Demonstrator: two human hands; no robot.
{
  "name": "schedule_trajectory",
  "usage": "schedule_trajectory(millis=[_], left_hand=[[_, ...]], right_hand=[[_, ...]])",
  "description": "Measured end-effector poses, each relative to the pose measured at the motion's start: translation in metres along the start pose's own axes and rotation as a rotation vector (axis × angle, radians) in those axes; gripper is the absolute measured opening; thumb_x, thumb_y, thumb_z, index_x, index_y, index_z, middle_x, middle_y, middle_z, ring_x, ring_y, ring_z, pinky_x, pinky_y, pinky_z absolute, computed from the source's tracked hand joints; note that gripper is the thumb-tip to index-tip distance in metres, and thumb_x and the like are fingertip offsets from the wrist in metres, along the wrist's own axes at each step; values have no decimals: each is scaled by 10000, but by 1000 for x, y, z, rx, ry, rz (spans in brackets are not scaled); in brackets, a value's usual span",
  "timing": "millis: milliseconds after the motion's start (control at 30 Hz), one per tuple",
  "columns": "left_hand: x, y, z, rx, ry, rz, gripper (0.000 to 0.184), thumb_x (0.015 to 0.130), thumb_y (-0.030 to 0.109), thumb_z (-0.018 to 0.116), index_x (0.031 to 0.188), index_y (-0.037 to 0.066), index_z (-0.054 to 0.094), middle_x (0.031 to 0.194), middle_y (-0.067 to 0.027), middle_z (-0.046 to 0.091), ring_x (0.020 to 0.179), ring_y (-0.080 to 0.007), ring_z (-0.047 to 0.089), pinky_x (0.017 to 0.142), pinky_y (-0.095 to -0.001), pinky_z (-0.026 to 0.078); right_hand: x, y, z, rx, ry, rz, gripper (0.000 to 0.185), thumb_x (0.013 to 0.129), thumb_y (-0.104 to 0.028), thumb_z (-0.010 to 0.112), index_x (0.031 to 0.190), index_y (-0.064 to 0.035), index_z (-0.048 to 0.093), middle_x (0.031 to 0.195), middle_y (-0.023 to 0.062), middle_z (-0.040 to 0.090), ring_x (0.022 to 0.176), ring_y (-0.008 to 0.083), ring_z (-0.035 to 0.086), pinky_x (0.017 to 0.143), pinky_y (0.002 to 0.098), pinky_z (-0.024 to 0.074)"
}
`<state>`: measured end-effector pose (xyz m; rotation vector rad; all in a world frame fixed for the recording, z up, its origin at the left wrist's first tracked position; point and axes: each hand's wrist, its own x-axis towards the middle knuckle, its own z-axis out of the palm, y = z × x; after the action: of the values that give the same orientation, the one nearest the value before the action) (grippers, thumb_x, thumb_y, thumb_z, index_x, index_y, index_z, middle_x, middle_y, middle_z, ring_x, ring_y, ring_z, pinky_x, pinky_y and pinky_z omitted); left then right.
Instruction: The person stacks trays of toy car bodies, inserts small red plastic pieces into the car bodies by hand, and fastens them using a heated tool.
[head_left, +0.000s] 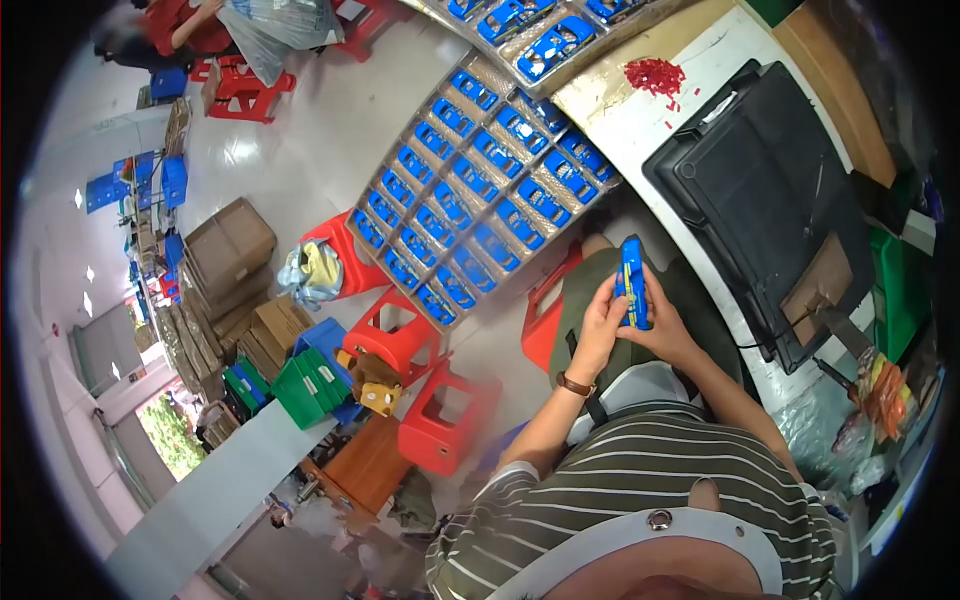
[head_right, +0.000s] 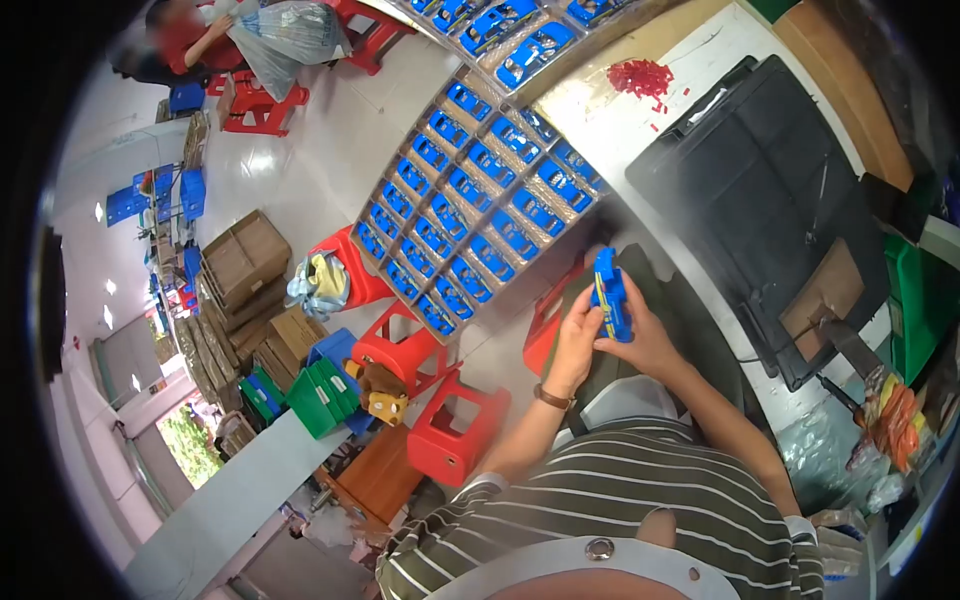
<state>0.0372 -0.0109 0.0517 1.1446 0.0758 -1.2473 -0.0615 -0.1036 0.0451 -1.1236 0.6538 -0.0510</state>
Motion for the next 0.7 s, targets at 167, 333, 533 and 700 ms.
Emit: schedule_trajectory(millis=[167,333,533,700], left_hand=[[80,55,-22,294,72,298,480,903,335,527,1258,27,427,1227,-91,450,1151,-180,433,974,-321,355],[239,164,-7,125,356,284,812,818,503,593,1307,-29,223,1214,-196,383,1060,-250,445,875,-345,406],[293,152,-19,76,595,124,770,775,406,678,1239,-91,319,1166,-215,419,1019,-273,459,918,-359,371],[288,155,-30,140,460,246,623,814,339,657,1162,-101,387,994,-129,498,911,-167,469,793,-292,390]], right_hand=[[-18,-14,-13,8,105,96,821,671,4,739,1345,-52,273,1088,63,500,964,152,547,847,295,454],[25,-93,-9,102,159,-49,732,711,9,702,1313,-32,288,1110,75,498,958,151,556,845,301,452],[145,-209,-26,5,362,-467,444,767,-46,653,1164,-28,455,972,64,580,908,157,584,798,291,466],[191,-244,-78,-116,528,-483,400,810,-199,603,1120,28,493,1001,110,600,920,174,592,874,302,431]])
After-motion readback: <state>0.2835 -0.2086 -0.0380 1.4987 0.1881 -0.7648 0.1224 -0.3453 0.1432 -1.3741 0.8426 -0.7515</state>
